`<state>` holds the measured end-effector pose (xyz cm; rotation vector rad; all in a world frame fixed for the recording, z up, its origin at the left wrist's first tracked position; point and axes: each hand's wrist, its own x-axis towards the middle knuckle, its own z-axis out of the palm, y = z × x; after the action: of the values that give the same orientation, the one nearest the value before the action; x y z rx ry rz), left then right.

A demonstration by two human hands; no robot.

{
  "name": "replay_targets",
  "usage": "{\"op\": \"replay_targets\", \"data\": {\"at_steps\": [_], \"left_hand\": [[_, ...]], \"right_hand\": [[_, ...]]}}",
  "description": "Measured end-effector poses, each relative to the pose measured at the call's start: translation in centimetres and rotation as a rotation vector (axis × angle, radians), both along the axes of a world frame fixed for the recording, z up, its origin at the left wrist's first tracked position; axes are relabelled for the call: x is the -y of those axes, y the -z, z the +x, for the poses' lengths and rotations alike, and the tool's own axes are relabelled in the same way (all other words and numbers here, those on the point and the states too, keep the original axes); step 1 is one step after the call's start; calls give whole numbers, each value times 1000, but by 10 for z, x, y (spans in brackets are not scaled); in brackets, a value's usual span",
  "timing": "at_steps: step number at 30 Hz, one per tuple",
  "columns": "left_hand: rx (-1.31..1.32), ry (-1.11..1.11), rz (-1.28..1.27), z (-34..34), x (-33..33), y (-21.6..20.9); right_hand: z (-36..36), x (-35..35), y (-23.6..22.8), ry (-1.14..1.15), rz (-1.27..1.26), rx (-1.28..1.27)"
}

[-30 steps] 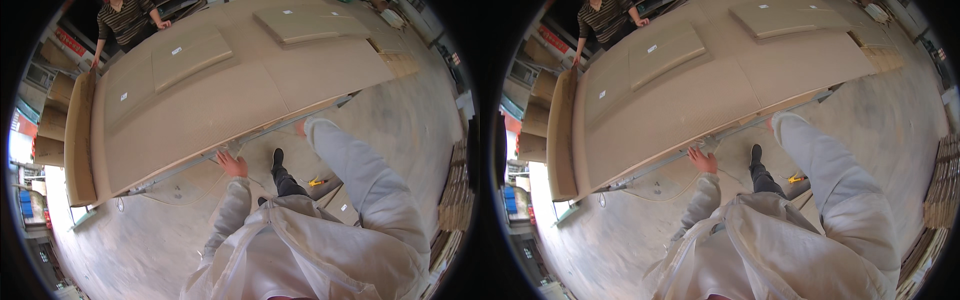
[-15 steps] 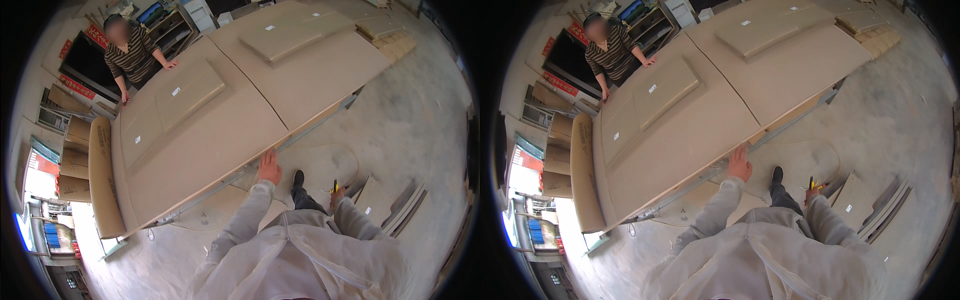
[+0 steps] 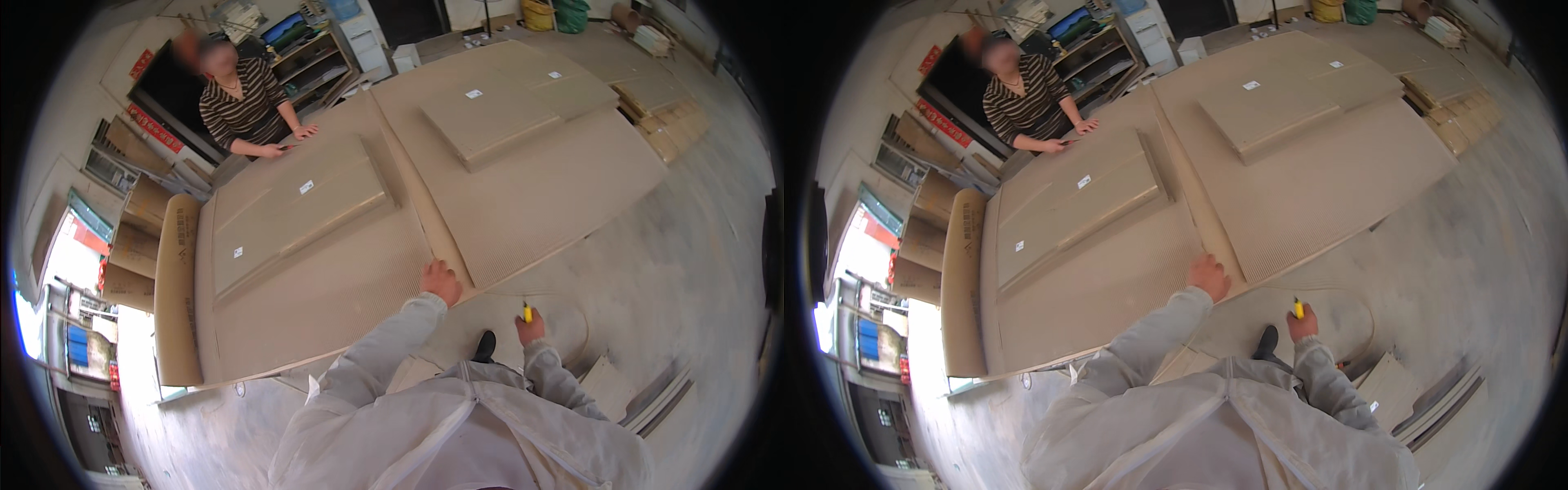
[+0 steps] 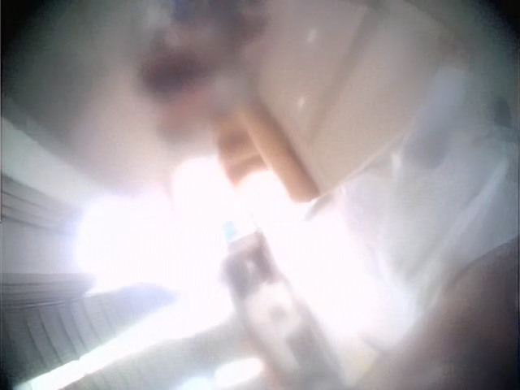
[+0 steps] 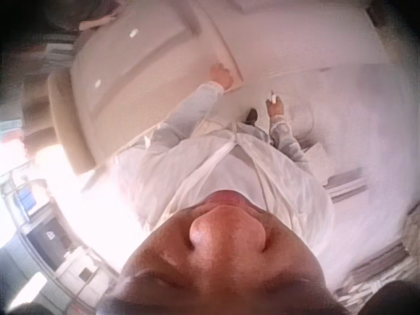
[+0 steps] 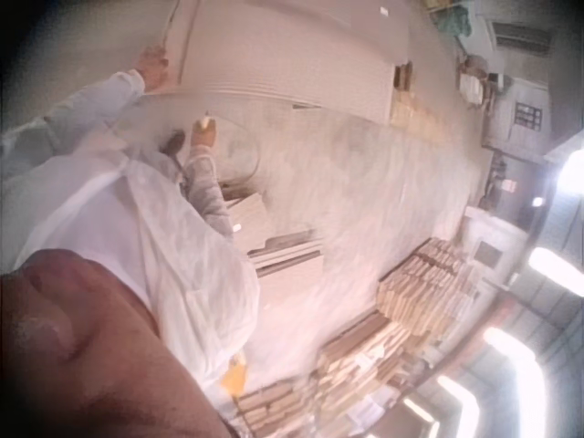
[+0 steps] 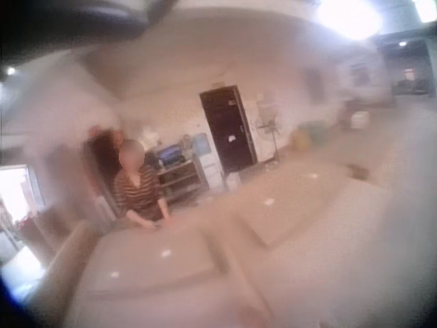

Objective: The person unpacks a large cardboard box and removes several flat wooden panels. They arrange the panels on a protective mat, then reassemble and tape the cardboard box shut using a handheld tape dispenser.

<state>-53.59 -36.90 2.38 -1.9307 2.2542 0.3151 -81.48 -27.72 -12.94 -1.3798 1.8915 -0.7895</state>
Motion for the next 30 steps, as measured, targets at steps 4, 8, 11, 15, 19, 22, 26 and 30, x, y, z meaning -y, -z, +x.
{"op": "replay_targets", "data": {"at_steps": [4,8,11,15,19,22,26,30], "left_hand": [[-152,-566,10,22,1,8],[-388,-754,184,20,11,36],[-476,-823,70,30,-3,50],[-461,-895,-57,73,-31,64],[-517,-928,-4,97,-28,91],[-658,-912,80,101,-18,113],[-398,-369,16,105,-10,131],[-524,-312,27,100,-2,125]], "right_hand": [[89,105,-85,-253,53,-205],[142,164,-118,-439,146,-395],[151,183,-109,-488,183,-424],[156,194,-95,-539,158,-487],[129,221,-108,-481,64,-445],[62,258,-122,-297,-43,-326],[-19,309,-122,-262,-84,-97],[-40,327,-104,-366,-39,-32]]}}
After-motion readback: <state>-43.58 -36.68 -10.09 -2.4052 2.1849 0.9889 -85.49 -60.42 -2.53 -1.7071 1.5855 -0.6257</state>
